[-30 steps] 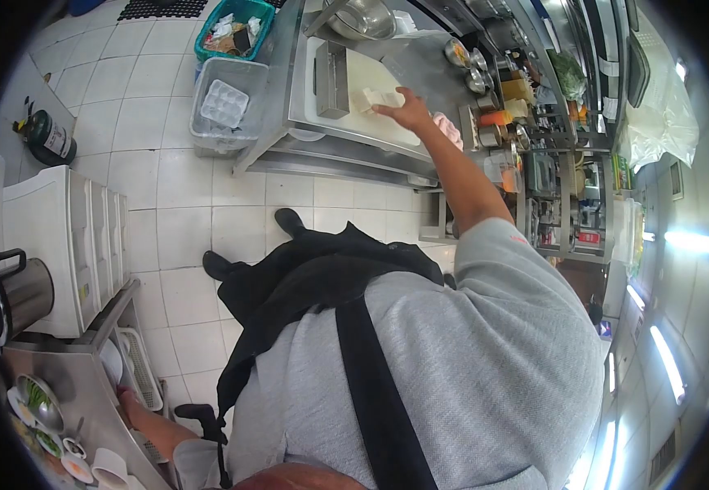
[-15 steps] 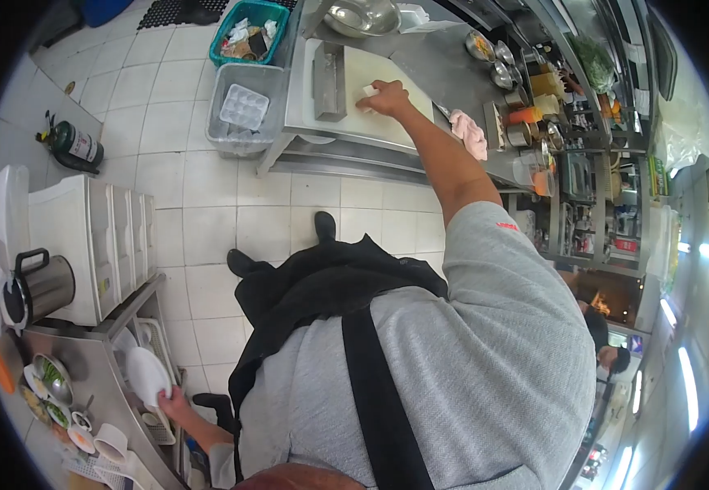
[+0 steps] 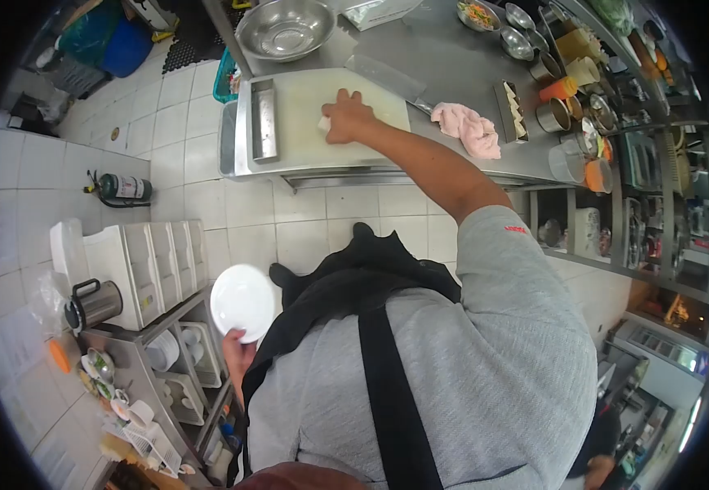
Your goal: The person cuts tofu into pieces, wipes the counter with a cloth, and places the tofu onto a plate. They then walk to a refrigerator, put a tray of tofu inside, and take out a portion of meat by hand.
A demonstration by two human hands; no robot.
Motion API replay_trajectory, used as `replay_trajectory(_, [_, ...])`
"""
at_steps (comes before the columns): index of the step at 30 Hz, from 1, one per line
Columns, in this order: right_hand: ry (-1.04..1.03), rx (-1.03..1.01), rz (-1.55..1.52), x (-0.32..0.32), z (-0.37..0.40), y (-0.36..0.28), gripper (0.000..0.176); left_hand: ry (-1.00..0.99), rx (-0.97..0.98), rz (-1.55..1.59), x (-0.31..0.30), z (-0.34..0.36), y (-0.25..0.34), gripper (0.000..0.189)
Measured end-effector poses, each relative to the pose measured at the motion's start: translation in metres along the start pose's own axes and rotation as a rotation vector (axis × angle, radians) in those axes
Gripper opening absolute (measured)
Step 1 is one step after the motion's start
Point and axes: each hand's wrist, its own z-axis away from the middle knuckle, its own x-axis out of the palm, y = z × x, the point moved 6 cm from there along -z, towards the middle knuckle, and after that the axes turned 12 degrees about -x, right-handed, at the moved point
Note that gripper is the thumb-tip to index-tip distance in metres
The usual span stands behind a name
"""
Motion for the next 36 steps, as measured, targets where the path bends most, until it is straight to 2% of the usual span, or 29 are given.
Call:
replay_trajectory(1, [0.024,-0.039,-0.005,-0.002,0.000,0.002,0.067,0.018,0.009,-0.049,0.057,0.017,0.000,0.079])
replay_trajectory(3, [0.008,-0.064,-0.067,-0.011,-0.002,0.010,0.067,-0.083,0.021,-0.130,0.123,0.013,-0.008,0.081])
replay_trajectory(5, [-0.046,0.011,-0.178,-0.027,0.000,0.018,0.066,-0.096,0.035,-0.211,0.191,0.024,-0.013,0.078])
replay_trajectory(9, [-0.158,-0.002,-0.300,-0.059,-0.006,0.041,0.063,-0.127,0.026,-0.329,0.280,0.009,-0.019,0.074])
replay_trajectory(11, [-0.332,0.114,-0.757,-0.053,-0.006,0.058,0.059,-0.087,0.048,-0.431,0.323,0.004,-0.015,0.069])
replay_trajectory(12, [-0.329,0.114,-0.761,-0.056,-0.008,0.069,0.059,-0.052,0.090,-0.487,0.343,0.004,-0.012,0.066])
replay_trajectory(14, [-0.423,0.112,-1.206,-0.049,-0.010,0.072,0.063,-0.013,0.117,-0.623,0.380,-0.001,-0.005,0.062])
replay_trajectory(15, [-0.427,0.119,-1.212,-0.045,-0.010,0.071,0.063,0.005,0.129,-0.682,0.390,-0.009,-0.001,0.058])
replay_trajectory(17, [-0.366,-0.019,-1.276,-0.063,0.009,0.053,0.056,-0.022,0.130,-0.727,0.412,-0.025,0.007,0.055])
replay_trajectory(18, [-0.361,-0.005,-1.264,-0.065,0.020,0.047,0.056,-0.056,0.149,-0.759,0.429,-0.033,0.008,0.054])
replay_trajectory(20, [-0.080,-0.352,-0.629,-0.086,0.039,0.022,0.056,-0.147,0.143,-0.673,0.457,-0.047,0.006,0.058])
replay_trajectory(21, [-0.073,-0.341,-0.628,-0.088,0.053,0.010,0.056,-0.221,0.143,-0.596,0.470,-0.050,0.005,0.063])
replay_trajectory(22, [-0.052,-0.340,-0.476,-0.092,0.069,-0.004,0.058,-0.318,0.172,-0.605,0.486,-0.048,0.006,0.065])
replay_trajectory(23, [-0.034,-0.338,-0.325,-0.097,0.082,-0.015,0.060,-0.321,0.166,-0.615,0.493,-0.050,0.006,0.065])
replay_trajectory(25, [0.006,-0.321,-0.267,-0.106,0.103,-0.018,0.064,-0.442,0.179,-0.545,0.514,-0.053,0.006,0.067])
replay_trajectory(27, [0.371,-0.327,-0.188,-0.134,0.123,-0.003,0.067,-0.465,0.157,-0.525,0.525,-0.063,0.005,0.069])
replay_trajectory(28, [0.507,-0.277,-0.210,-0.147,0.133,0.015,0.066,-0.504,0.150,-0.513,0.534,-0.062,0.003,0.070])
replay_trajectory(29, [0.508,-0.275,-0.210,-0.155,0.139,0.033,0.066,-0.544,0.145,-0.502,0.546,-0.057,0.002,0.071])
replay_trajectory(31, [0.688,-0.081,-0.287,-0.176,0.155,0.090,0.062,-0.581,0.137,-0.510,0.573,-0.043,-0.001,0.071])
replay_trajectory(32, [0.689,-0.080,-0.283,-0.180,0.159,0.109,0.062,-0.615,0.128,-0.513,0.586,-0.037,-0.006,0.071])
replay_trajectory(34, [0.246,0.231,-1.115,-0.140,0.156,0.154,0.057,-0.625,0.133,-0.523,0.609,-0.039,-0.016,0.070])
replay_trajectory(35, [0.240,0.223,-1.103,-0.140,0.156,0.167,0.057,-0.633,0.142,-0.532,0.623,-0.042,-0.022,0.069])
replay_trajectory(36, [0.167,0.224,-1.309,-0.131,0.157,0.174,0.054,-0.636,0.149,-0.515,0.636,-0.046,-0.027,0.069])
